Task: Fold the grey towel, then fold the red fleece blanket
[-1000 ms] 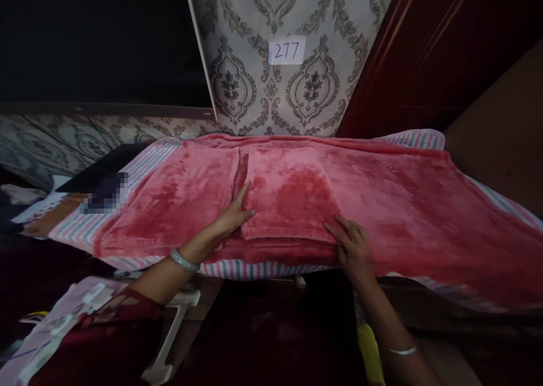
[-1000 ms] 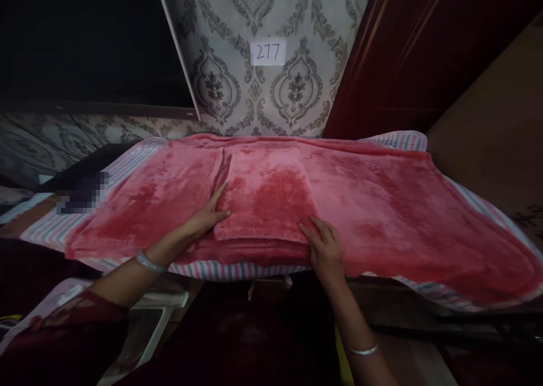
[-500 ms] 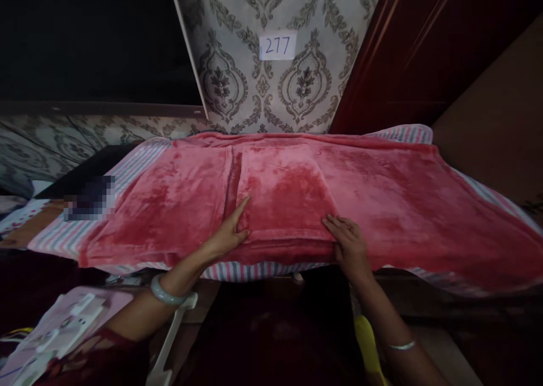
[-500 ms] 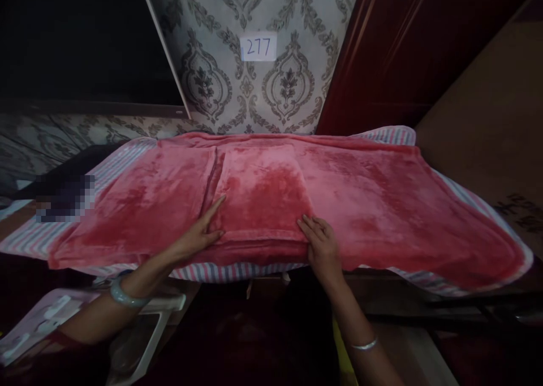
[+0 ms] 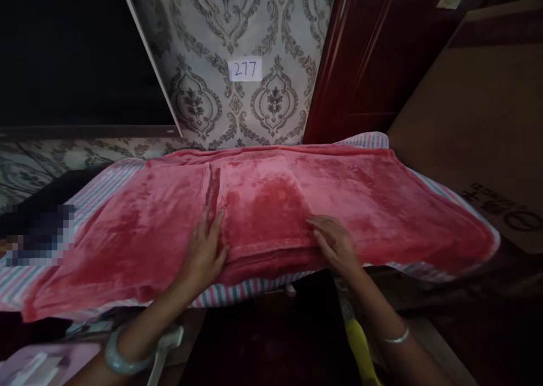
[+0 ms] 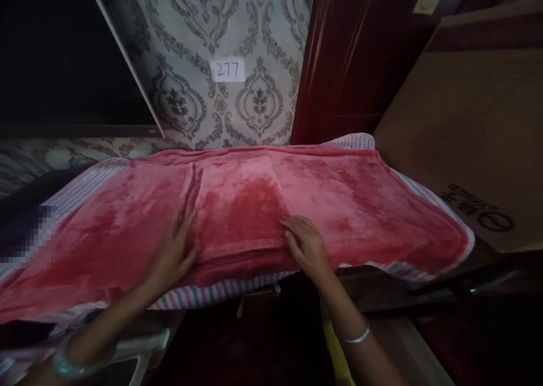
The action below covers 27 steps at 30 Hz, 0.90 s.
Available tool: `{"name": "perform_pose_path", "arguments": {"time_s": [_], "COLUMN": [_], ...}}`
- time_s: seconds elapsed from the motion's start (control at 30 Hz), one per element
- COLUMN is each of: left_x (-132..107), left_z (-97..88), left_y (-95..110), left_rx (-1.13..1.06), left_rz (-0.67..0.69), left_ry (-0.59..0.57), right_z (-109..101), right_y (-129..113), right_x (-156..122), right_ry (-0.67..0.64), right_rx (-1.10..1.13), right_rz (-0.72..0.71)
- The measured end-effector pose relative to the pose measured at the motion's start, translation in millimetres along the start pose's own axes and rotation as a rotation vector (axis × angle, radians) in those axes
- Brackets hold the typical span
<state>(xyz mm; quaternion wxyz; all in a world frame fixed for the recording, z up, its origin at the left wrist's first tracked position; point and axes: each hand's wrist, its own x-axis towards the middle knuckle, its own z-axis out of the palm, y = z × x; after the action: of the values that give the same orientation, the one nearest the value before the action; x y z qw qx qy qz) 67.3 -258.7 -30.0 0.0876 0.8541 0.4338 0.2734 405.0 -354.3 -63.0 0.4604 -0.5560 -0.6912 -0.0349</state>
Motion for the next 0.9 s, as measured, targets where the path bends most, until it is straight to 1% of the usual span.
{"name": "perform_pose_path", "arguments": {"time_s": [0.03, 0.07, 0.1, 0.17, 0.23, 0.3, 0.37, 0.43, 0.5, 0.6, 0.67, 0.73, 0.8, 0.87, 0.9], "left_x": [2.5, 5.0, 7.3, 9.4, 7.4, 2.5, -2.7, -6.3, -8.4, -8.3, -2.4, 12.8, 38.9, 72.3, 89.4], "left_z": [0.0, 1.8, 5.3, 17.4, 32.9, 47.1, 56.8, 60.8, 59.8, 50.5, 40.4, 29.3, 19.9, 14.9, 14.7], "left_y": [10.0, 20.2, 29.7, 43.0, 46.3, 41.8, 35.1, 30.9, 30.3, 32.3, 32.7, 31.2, 27.8, 22.7, 19.8], "left_rx": [0.093, 0.173, 0.236, 0.318, 0.360, 0.376, 0.382, 0.378, 0.358, 0.289, 0.209, 0.136, 0.115, 0.155, 0.190], "left_rz": [0.047, 0.097, 0.145, 0.226, 0.260, 0.254, 0.238, 0.230, 0.220, 0.202, 0.199, 0.171, 0.115, 0.055, 0.022], "left_ry": [0.034, 0.038, 0.017, -0.059, -0.139, -0.192, -0.210, -0.211, -0.217, -0.258, -0.300, -0.316, -0.297, -0.283, -0.287], "right_z": [2.6, 6.7, 11.6, 22.9, 33.2, 41.0, 46.0, 48.8, 49.4, 45.1, 38.8, 33.0, 33.2, 42.9, 51.2], "right_y": [-0.9, -2.0, -3.5, -7.1, -10.6, -12.4, -12.7, -12.3, -11.8, -9.5, -5.4, 0.2, 4.9, 6.7, 6.6], "right_x": [9.8, 19.5, 28.4, 41.4, 46.1, 43.7, 38.4, 33.7, 31.2, 33.1, 41.8, 60.5, 89.7, 124.3, 141.0], "right_ry": [-0.010, -0.034, -0.073, -0.201, -0.377, -0.539, -0.614, -0.622, -0.619, -0.647, -0.682, -0.665, -0.573, -0.486, -0.470], "right_rx": [-0.033, -0.073, -0.121, -0.228, -0.322, -0.378, -0.403, -0.410, -0.404, -0.378, -0.351, -0.314, -0.301, -0.343, -0.380], "right_rz": [0.004, 0.004, 0.002, 0.010, 0.049, 0.102, 0.141, 0.157, 0.164, 0.180, 0.186, 0.174, 0.156, 0.177, 0.212]}}
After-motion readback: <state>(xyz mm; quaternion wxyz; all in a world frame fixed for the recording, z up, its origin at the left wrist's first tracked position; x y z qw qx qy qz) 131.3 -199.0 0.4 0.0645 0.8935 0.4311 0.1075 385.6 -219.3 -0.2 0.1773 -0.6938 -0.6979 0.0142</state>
